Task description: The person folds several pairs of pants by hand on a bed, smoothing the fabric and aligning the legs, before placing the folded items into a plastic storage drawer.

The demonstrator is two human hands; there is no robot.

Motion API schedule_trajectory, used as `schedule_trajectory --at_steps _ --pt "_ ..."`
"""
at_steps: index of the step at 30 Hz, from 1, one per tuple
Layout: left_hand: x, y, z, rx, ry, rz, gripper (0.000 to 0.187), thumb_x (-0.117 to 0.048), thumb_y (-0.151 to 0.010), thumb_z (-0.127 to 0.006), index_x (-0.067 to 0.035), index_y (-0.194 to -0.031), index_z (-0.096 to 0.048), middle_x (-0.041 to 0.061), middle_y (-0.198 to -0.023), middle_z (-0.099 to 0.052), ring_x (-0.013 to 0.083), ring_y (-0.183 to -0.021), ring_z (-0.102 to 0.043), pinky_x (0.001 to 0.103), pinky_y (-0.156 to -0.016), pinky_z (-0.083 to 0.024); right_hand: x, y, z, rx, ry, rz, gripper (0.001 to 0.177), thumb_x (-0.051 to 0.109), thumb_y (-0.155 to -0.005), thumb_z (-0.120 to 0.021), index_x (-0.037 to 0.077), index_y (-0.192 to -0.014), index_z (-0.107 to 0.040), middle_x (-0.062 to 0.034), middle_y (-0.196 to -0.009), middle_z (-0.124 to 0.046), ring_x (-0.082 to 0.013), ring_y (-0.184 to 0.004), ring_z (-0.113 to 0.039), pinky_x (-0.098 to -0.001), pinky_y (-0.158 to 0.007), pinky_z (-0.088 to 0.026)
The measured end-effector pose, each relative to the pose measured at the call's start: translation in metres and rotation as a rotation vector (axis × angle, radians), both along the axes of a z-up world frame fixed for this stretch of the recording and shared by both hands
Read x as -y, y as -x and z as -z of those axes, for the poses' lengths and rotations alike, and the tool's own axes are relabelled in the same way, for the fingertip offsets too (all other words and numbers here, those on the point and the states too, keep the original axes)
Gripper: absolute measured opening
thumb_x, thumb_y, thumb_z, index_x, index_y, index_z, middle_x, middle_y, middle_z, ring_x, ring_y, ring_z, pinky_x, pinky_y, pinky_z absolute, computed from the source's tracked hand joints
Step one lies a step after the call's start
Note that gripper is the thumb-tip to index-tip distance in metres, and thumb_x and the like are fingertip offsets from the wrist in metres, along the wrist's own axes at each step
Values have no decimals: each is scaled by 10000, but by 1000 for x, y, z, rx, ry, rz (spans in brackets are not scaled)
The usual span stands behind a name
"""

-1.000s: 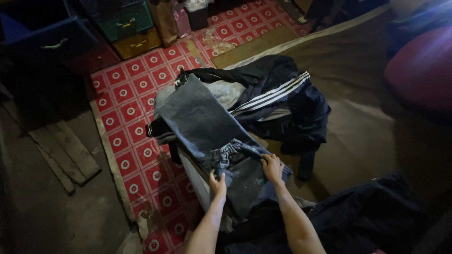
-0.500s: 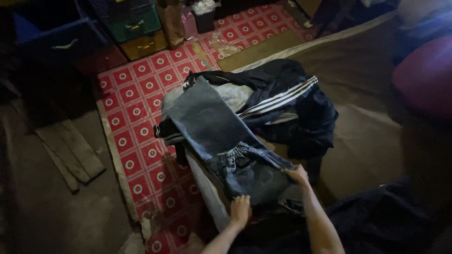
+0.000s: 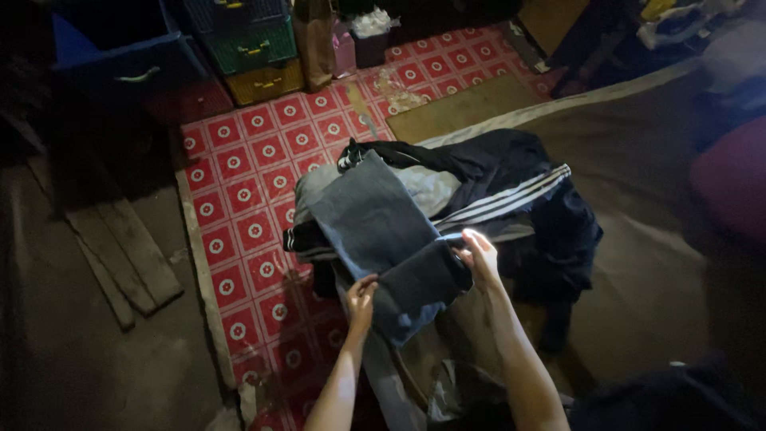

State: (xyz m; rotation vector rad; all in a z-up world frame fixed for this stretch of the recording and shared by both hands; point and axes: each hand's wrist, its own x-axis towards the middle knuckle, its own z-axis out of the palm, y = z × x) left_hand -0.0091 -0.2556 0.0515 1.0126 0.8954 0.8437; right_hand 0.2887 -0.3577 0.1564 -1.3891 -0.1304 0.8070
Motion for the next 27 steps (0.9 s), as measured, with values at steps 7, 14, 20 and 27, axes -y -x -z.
schedule_trajectory --at_steps 7,14,20,27 --pt "-86 -19 2 20 -186 -196 218 -78 -949 -618 -38 -1093 -777 28 -1025 -787 122 -930 -697 267 -865 -525 -53 51 -61 596 154 -218 719 89 -872 -715 162 -1522 -416 -205 -1461 -499 -314 -1329 -533 -420 -1063 -476" --pt "-119 -19 -56 -630 -456 -434 273 -2 -924 -605 -55 -1167 -718 124 -1163 -732 284 -1131 -650 405 -1026 -480 -64 104 -49 1604 535 -537 592 361 -911 -699 200 -1459 -542 -190 -1594 -348 -378 -1485 -292 -676 -1131 -228" --pt "-58 -32 -93 -991 -1234 -42 579 -334 -879 -631 -171 -1420 -504 206 -1455 -493 406 -1343 -448 645 -1012 -332 -71 95 -18 1494 661 -571 597 410 -940 -650 189 -1481 -527 -160 -1634 -312 -336 -1525 -247 -666 -1159 -186" --pt "-62 -34 -8 -816 -512 -389 655 -428 -1022 -528 -81 -1556 -375 246 -1587 -400 364 -1481 -368 552 -1189 -354 -50 70 -16 1281 513 -4 477 346 -869 -804 106 -1245 -636 -171 -1283 -589 -386 -1265 -506 -471 -1058 -431"
